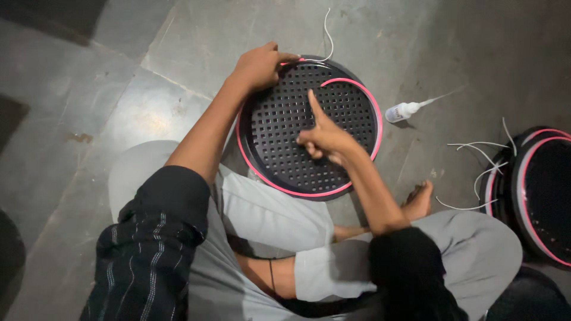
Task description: The person applies glue from a small bottle along the edge of a black perforated circular tray and presses a pink and white cable into place around the perimeter. The person repeats this process, working around the tray until the cable is fully attached.
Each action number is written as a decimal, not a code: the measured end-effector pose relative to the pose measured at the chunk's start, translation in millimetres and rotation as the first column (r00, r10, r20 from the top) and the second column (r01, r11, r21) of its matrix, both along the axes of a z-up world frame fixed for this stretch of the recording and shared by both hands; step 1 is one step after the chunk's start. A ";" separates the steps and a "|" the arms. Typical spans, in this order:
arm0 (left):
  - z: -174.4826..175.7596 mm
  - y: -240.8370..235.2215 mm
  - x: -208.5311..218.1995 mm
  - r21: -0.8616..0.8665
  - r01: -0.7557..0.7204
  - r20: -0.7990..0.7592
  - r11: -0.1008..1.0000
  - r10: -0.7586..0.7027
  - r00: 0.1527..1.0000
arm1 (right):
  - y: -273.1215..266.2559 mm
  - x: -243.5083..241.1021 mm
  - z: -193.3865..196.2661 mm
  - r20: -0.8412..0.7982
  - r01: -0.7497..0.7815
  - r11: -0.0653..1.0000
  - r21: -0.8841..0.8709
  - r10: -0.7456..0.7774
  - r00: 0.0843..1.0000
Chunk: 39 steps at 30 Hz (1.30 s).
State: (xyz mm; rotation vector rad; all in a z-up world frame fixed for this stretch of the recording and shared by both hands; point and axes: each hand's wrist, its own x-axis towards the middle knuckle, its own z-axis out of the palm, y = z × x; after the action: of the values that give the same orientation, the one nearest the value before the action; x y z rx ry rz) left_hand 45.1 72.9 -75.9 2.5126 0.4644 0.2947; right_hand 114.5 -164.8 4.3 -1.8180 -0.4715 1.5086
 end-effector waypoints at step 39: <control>2.2 2.0 2.1 -0.031 -0.023 -0.057 0.999 0.021 0.998 | 38.2 32.6 -23.8 -0.087 0.017 0.997 0.078 -0.010 0.996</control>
State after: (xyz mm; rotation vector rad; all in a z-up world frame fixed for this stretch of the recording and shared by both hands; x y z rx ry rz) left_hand 47.2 75.0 -73.7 2.4922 0.5151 0.2231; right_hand 147.1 -126.7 -19.5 -1.6854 -0.4697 1.5313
